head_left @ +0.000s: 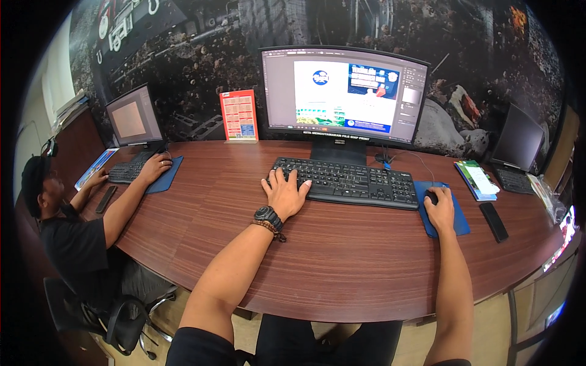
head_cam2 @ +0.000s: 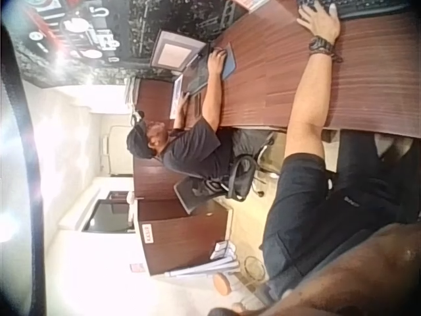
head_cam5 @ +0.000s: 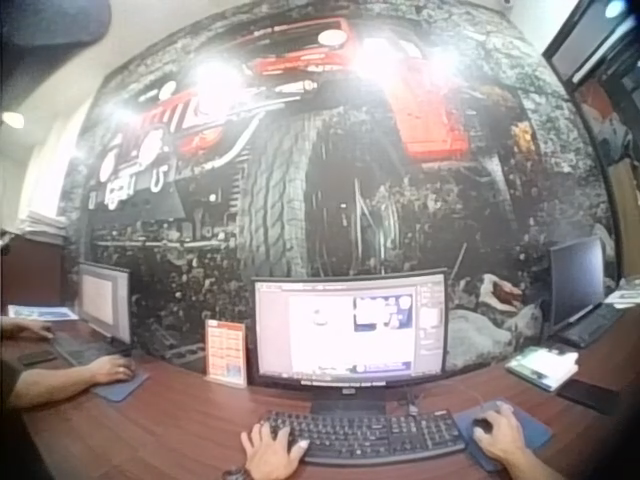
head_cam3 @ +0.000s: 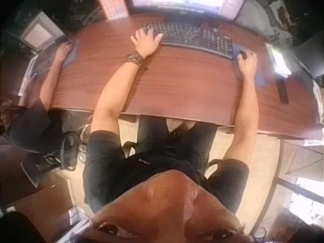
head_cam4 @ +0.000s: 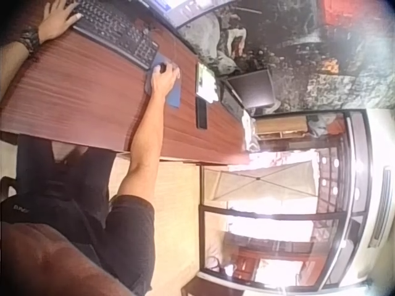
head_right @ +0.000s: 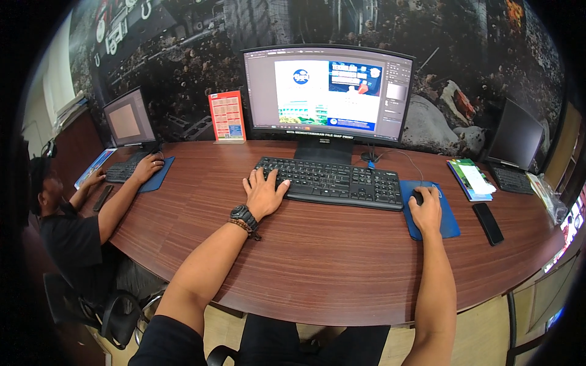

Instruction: Browsing and viewing graphic design files and folders on a workstation computer.

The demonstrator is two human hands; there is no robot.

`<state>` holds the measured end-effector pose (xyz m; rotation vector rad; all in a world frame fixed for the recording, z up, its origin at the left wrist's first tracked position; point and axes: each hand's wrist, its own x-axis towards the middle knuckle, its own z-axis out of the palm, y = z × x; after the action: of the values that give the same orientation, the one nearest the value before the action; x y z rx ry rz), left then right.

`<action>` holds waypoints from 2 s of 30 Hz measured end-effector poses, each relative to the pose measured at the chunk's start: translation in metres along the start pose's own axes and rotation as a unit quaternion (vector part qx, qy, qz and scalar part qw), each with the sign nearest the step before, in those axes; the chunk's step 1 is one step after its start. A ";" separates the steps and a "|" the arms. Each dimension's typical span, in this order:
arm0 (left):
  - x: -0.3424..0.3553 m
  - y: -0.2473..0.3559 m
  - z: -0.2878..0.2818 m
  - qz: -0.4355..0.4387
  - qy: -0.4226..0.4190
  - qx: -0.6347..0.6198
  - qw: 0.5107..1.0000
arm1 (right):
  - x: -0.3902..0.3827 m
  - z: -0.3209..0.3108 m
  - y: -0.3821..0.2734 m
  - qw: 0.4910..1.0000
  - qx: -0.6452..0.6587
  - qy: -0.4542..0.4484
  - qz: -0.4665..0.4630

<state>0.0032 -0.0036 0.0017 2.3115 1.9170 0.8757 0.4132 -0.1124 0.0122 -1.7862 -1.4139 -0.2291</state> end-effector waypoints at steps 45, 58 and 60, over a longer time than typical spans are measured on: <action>0.003 0.004 -0.009 0.029 0.091 0.049 0.994 | 0.001 0.001 0.000 1.000 -0.017 0.000 0.009; 0.001 0.004 -0.006 0.026 0.107 0.012 0.994 | 0.000 0.000 0.000 0.998 0.026 -0.029 -0.042; 0.001 0.003 -0.006 0.023 0.084 0.002 0.996 | 0.000 0.000 0.001 0.998 0.028 -0.031 -0.045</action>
<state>0.0032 -0.0057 0.0084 2.3624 1.9342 1.1064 0.4138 -0.1120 0.0118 -1.6989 -1.5324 -0.1819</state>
